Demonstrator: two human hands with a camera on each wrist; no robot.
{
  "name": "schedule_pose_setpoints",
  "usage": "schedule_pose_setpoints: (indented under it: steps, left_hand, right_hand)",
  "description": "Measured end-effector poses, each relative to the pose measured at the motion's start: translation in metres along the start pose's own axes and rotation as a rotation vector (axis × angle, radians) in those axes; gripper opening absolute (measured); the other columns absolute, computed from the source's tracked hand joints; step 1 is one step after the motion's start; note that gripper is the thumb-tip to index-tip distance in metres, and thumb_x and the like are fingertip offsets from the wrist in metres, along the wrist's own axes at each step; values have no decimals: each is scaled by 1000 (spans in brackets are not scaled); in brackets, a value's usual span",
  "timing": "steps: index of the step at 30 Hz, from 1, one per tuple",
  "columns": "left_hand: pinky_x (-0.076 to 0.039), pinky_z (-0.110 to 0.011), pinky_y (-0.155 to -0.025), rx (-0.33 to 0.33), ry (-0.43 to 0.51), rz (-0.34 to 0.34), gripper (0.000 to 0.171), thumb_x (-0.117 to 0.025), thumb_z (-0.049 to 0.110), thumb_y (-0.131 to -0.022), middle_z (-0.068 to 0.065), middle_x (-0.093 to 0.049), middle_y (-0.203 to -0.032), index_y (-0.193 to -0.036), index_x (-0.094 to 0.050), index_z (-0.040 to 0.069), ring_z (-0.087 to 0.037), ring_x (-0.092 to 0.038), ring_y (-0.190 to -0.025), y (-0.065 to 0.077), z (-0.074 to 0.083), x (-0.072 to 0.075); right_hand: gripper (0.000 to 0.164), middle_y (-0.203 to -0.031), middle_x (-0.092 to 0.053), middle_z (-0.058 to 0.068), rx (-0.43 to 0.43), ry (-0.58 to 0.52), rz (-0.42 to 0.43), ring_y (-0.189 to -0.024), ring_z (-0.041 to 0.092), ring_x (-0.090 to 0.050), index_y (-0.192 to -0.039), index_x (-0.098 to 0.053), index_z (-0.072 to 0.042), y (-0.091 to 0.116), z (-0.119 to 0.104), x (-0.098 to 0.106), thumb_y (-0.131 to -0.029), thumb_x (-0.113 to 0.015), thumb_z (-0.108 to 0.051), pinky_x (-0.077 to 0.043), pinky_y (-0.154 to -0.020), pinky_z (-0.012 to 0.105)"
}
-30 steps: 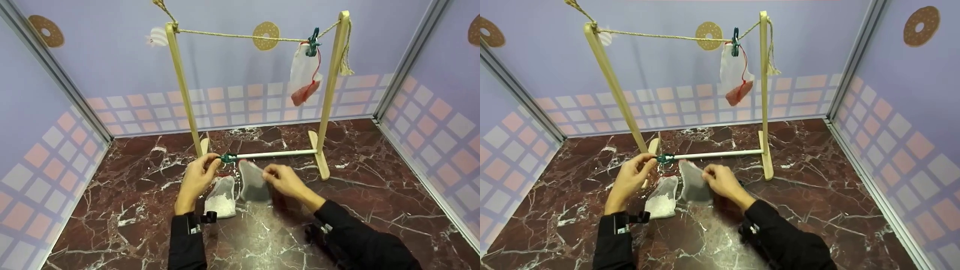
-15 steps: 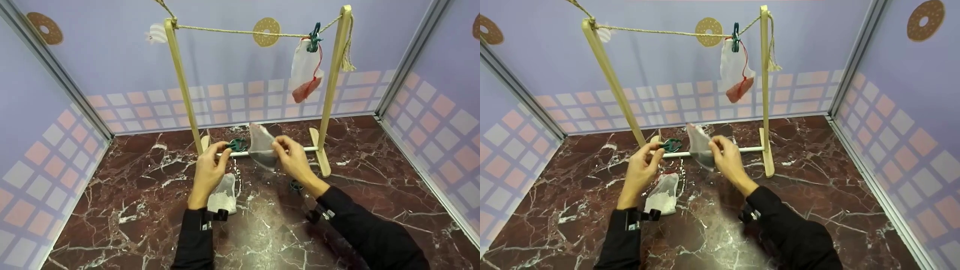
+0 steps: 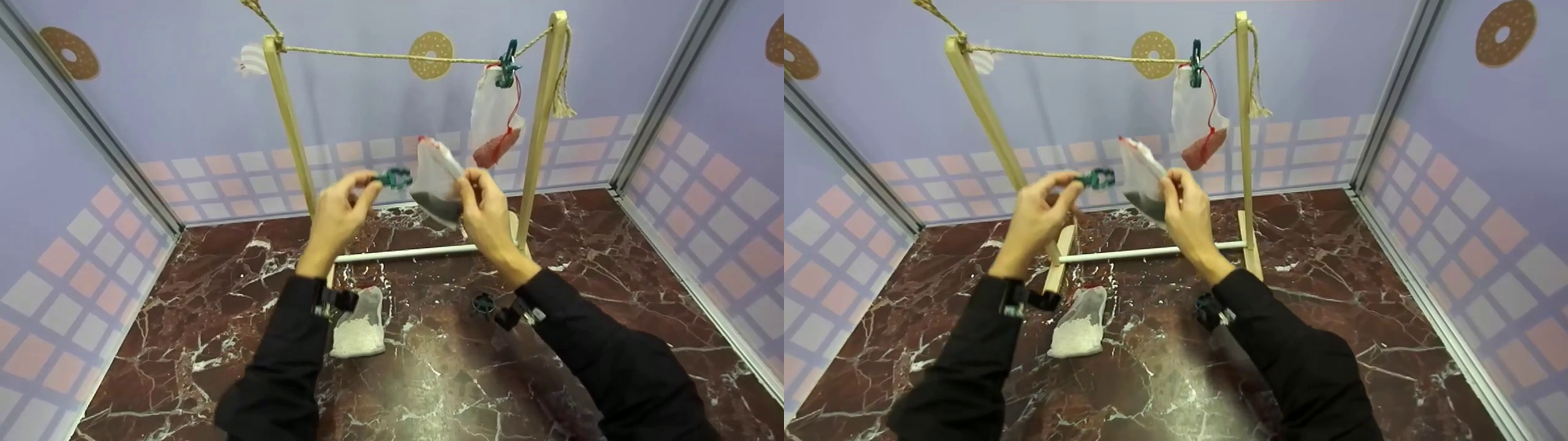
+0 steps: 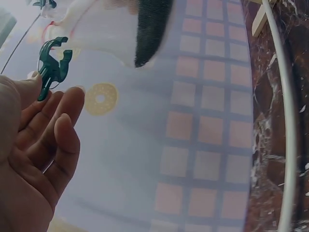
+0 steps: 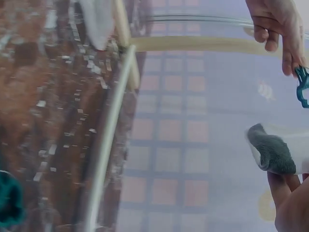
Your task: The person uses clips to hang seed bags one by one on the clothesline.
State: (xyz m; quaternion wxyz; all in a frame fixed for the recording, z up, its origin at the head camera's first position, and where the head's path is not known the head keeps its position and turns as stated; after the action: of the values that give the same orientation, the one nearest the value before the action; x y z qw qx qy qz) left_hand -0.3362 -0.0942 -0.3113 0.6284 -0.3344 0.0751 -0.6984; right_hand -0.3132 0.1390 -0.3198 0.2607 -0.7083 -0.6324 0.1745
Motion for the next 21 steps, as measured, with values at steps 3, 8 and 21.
schedule_pose_setpoints:
  steps: [3,8,21]
  left_hand:
    - [-46,-24,-41,-34,-41,12,27,-58,27,-94,-3,-69,-99,-113,-64,8,-20,-61,-57,-20,16,5]
    - [-43,-20,-39,-96,-134,73,28,-59,30,-93,-2,-68,-101,-112,-65,10,-18,-60,-55,-43,42,16]
    - [-44,-15,-53,-372,-369,201,26,-63,33,-91,3,-71,-97,-101,-71,11,-12,-58,-59,-75,106,24]
  right_hand:
    - [11,-93,-54,33,8,-59,11,-73,39,-51,-102,-53,6,-13,-8,0,-98,-49,-4,-44,-57,32]
    - [13,-89,-50,31,8,-109,42,-64,21,-44,-102,-53,8,-29,-21,-2,-98,-50,-4,-35,-52,22]
    - [17,-92,-57,25,-129,-306,128,-60,10,-39,-104,-51,8,-52,-34,-5,-99,-49,-8,-31,-49,21]
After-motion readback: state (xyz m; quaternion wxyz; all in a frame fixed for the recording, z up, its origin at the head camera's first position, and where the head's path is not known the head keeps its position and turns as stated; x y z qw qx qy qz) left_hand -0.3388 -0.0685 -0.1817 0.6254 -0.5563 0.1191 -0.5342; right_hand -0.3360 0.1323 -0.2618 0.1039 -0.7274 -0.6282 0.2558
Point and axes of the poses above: each hand's wrist, its own y-axis away from the middle knuckle, its own x-axis out of the back of the hand, z = x × y, the point moved 4 cm from there along -y, towards the middle knuckle
